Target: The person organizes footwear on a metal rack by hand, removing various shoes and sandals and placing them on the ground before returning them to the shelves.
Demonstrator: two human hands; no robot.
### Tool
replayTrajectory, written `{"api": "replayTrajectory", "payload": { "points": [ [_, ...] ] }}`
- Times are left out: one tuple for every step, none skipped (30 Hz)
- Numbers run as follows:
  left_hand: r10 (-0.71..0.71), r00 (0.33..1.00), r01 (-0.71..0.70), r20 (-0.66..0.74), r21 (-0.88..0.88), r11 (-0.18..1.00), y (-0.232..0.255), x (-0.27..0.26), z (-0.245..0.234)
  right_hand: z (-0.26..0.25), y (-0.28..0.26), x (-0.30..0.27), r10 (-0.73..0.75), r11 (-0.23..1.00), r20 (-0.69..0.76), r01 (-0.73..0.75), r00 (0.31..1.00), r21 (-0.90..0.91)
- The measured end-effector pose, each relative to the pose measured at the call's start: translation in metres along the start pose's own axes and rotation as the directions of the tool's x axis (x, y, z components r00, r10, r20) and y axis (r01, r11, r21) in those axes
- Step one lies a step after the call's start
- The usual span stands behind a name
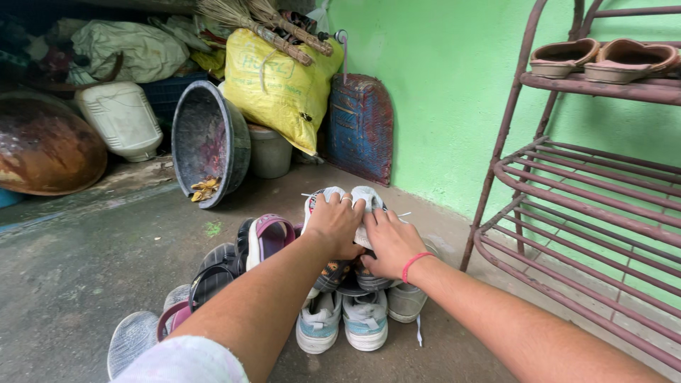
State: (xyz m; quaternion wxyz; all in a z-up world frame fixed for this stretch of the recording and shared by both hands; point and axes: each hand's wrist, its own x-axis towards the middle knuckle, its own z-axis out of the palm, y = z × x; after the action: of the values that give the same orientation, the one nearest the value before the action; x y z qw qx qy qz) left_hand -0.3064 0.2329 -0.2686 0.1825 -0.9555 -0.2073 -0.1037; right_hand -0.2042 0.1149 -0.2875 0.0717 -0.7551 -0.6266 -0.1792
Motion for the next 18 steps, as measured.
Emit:
{"api": "replayTrajectory", "payload": {
  "points": [
    [0.041,0.999,-0.041,-0.006,0.049,0.998,0.001,0.003,-0.002,-0.002,-0.001,0.002,0.005,1.000,0.002,-0.005,1.000,-0.003],
    [0.046,0.999,-0.045,-0.008,0.048,0.998,0.002,0.006,-0.004,-0.004,-0.001,0.004,0.009,1.000,0.003,-0.009,1.000,-0.015],
    [0.040,0.999,-0.041,0.021,0.058,0.997,0.003,0.008,-0.007,-0.005,-0.002,0.005,0.014,1.000,0.004,-0.014,1.000,-0.026],
    [0.034,0.998,-0.037,0.049,0.069,0.997,0.004,0.010,-0.010,-0.007,-0.003,0.006,0.019,0.999,0.003,-0.019,1.000,-0.028],
    [0.038,0.998,-0.041,0.045,0.070,0.997,0.005,0.010,-0.013,-0.008,-0.004,0.007,0.010,0.999,-0.006,-0.011,1.000,-0.042],
    [0.047,0.998,-0.050,0.051,0.052,0.997,0.004,0.010,-0.015,-0.010,-0.005,0.008,0.001,0.998,-0.014,-0.002,1.000,-0.056],
    [0.056,0.997,-0.058,0.056,0.033,0.998,0.004,0.009,-0.016,-0.012,-0.005,0.008,0.005,0.998,-0.016,-0.006,1.000,-0.058],
    [0.060,0.997,-0.061,0.052,0.033,0.998,0.004,0.009,-0.018,-0.013,-0.005,0.007,0.011,0.997,0.026,-0.009,1.000,-0.072],
    [0.066,0.997,-0.067,0.041,0.022,0.998,0.004,0.009,-0.019,-0.016,-0.003,0.007,0.019,0.996,0.068,-0.013,0.997,-0.086],
    [0.073,0.997,-0.073,0.030,0.009,0.997,0.005,0.010,-0.020,-0.018,-0.001,0.007,0.023,0.996,0.067,-0.017,0.997,-0.090],
    [0.077,0.997,-0.077,0.026,0.008,0.997,0.005,0.012,-0.021,-0.020,0.002,0.007,0.019,0.997,0.054,-0.015,0.998,-0.071],
    [0.070,0.997,-0.069,0.039,-0.006,0.998,0.006,0.014,-0.022,-0.022,0.006,0.007,0.015,0.998,0.040,-0.012,0.999,-0.053],
    [0.062,0.997,-0.061,0.052,-0.020,0.998,0.006,0.016,-0.023,-0.024,0.010,0.008,0.020,0.998,0.038,-0.018,0.999,-0.058],
    [0.068,0.997,-0.067,0.046,-0.019,0.998,0.007,0.020,-0.024,-0.027,0.015,0.008,0.020,0.999,0.005,-0.020,1.000,-0.046],
    [0.069,0.998,-0.069,0.013,-0.031,0.997,0.008,0.025,-0.026,-0.030,0.019,0.009,0.021,0.999,-0.028,-0.022,0.999,-0.034],
    [0.072,0.997,-0.073,-0.021,-0.044,0.996,0.011,0.031,-0.028,-0.034,0.025,0.010,0.029,0.999,-0.030,-0.030,0.999,-0.040],
    [0.080,0.996,-0.081,-0.028,-0.045,0.996,0.013,0.037,-0.031,-0.038,0.032,0.010,0.060,0.996,-0.007,-0.060,0.998,-0.060],
    [0.078,0.996,-0.080,-0.049,-0.060,0.995,0.016,0.045,-0.035,-0.043,0.039,0.011,0.093,0.992,0.016,-0.091,0.996,-0.082]
  ]
}}
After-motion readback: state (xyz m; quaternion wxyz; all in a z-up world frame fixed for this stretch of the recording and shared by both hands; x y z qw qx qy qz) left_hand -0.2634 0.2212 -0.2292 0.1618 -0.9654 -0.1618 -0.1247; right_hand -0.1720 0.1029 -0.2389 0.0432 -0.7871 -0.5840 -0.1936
